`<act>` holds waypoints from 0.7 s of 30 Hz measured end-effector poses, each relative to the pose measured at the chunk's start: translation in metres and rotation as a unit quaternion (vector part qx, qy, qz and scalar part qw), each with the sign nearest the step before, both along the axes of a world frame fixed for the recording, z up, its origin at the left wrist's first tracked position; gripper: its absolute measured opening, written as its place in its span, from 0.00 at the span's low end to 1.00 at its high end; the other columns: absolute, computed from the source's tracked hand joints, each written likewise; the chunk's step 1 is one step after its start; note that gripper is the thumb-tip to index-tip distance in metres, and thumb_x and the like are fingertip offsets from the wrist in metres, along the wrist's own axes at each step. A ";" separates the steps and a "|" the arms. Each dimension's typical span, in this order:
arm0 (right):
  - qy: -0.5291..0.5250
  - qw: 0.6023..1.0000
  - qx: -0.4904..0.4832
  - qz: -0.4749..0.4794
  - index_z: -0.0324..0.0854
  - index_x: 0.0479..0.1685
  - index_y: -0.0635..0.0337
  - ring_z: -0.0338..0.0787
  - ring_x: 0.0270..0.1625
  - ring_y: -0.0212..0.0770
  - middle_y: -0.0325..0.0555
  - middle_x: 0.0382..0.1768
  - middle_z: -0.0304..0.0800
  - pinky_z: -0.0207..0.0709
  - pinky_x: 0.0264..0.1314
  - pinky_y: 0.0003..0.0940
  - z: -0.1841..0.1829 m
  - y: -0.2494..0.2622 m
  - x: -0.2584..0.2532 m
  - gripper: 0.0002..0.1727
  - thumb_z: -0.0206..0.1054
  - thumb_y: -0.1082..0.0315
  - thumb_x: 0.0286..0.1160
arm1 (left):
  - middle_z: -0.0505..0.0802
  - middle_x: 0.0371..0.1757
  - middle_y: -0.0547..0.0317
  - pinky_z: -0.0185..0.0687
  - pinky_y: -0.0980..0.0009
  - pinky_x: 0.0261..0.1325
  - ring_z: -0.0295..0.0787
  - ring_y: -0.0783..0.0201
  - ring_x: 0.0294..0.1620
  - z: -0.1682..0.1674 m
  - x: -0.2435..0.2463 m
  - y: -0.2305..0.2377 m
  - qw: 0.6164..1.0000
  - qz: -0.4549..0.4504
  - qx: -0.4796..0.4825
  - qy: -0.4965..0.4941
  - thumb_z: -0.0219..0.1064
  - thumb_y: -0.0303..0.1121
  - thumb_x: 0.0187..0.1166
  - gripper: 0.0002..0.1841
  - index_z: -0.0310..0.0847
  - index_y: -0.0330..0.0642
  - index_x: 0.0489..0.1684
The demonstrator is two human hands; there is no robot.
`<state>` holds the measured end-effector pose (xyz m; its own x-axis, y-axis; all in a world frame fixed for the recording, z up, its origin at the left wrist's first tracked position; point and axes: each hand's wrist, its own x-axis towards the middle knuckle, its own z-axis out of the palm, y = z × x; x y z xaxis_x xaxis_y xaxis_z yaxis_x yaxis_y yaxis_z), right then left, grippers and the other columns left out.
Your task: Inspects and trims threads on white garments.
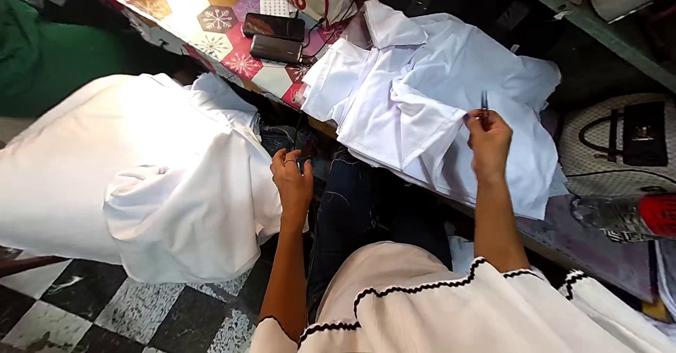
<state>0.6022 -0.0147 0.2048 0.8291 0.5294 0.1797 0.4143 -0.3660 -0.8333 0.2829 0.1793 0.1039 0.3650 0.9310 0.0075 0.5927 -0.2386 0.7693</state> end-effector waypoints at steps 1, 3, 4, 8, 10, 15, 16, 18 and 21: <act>0.004 0.999 0.005 -0.040 0.81 0.56 0.61 0.66 0.20 0.23 0.33 0.27 0.74 0.63 0.24 0.21 0.004 -0.013 0.012 0.13 0.67 0.61 0.82 | 0.73 0.78 0.22 0.65 0.32 0.74 0.69 0.26 0.78 0.005 0.005 -0.003 1.000 -0.016 -0.005 -0.001 0.67 0.30 0.81 0.18 0.82 0.26 0.64; 0.006 0.995 0.011 -0.103 0.81 0.55 0.60 0.64 0.19 0.23 0.33 0.26 0.70 0.62 0.23 0.21 0.010 -0.036 0.023 0.13 0.67 0.61 0.82 | 0.74 0.77 0.22 0.66 0.32 0.76 0.70 0.26 0.79 0.015 0.024 -0.012 0.997 -0.071 -0.004 -0.014 0.68 0.32 0.81 0.19 0.83 0.26 0.63; 0.005 0.992 0.013 -0.122 0.81 0.55 0.61 0.64 0.19 0.24 0.33 0.26 0.70 0.62 0.23 0.21 0.012 -0.046 0.024 0.13 0.68 0.62 0.82 | 0.75 0.77 0.23 0.65 0.32 0.77 0.69 0.27 0.79 0.021 0.036 -0.018 0.994 -0.106 -0.007 -0.018 0.68 0.32 0.81 0.18 0.84 0.27 0.62; 0.033 0.990 0.017 -0.133 0.84 0.52 0.61 0.65 0.18 0.24 0.34 0.24 0.72 0.62 0.22 0.22 0.002 -0.074 0.018 0.10 0.71 0.66 0.79 | 0.75 0.79 0.27 0.65 0.32 0.76 0.69 0.28 0.80 0.040 0.085 -0.036 0.979 -0.204 -0.011 -0.016 0.73 0.31 0.77 0.21 0.83 0.29 0.66; 0.056 0.991 0.014 -0.121 0.84 0.52 0.62 0.64 0.18 0.25 0.34 0.23 0.71 0.62 0.23 0.22 -0.005 -0.076 0.011 0.10 0.71 0.67 0.79 | 0.71 0.82 0.25 0.68 0.31 0.74 0.67 0.25 0.80 0.023 0.103 -0.032 0.980 -0.194 0.018 -0.031 0.82 0.29 0.67 0.35 0.75 0.32 0.77; 0.056 0.995 0.017 -0.083 0.86 0.49 0.60 0.66 0.19 0.24 0.32 0.23 0.72 0.63 0.24 0.21 -0.016 -0.078 0.004 0.10 0.73 0.66 0.76 | 0.88 0.56 0.29 0.84 0.44 0.61 0.89 0.37 0.56 -0.046 0.090 -0.017 0.984 -0.091 0.098 -0.118 0.71 0.18 0.72 0.12 0.87 0.24 0.53; 0.058 0.995 0.021 -0.078 0.85 0.49 0.60 0.66 0.19 0.23 0.31 0.23 0.72 0.63 0.24 0.20 -0.016 -0.080 0.005 0.10 0.73 0.65 0.76 | 0.92 0.45 0.36 0.88 0.51 0.53 0.92 0.47 0.45 -0.049 0.077 -0.015 0.986 -0.050 0.071 -0.143 0.72 0.21 0.74 0.08 0.87 0.24 0.45; 0.077 0.994 0.029 -0.070 0.84 0.49 0.60 0.65 0.18 0.21 0.29 0.22 0.71 0.62 0.22 0.19 -0.017 -0.080 0.006 0.09 0.71 0.65 0.78 | 0.92 0.36 0.46 0.90 0.62 0.41 0.91 0.61 0.32 -0.048 0.056 -0.015 0.981 0.029 -0.038 -0.186 0.74 0.26 0.75 0.11 0.84 0.26 0.46; 0.108 0.992 0.033 -0.053 0.83 0.49 0.63 0.65 0.17 0.22 0.31 0.22 0.70 0.62 0.21 0.18 -0.019 -0.064 0.000 0.08 0.70 0.68 0.79 | 0.85 0.66 0.43 0.87 0.61 0.59 0.89 0.60 0.54 -0.039 0.061 -0.022 0.919 0.005 -0.251 -0.305 0.72 0.28 0.78 0.30 0.66 0.30 0.78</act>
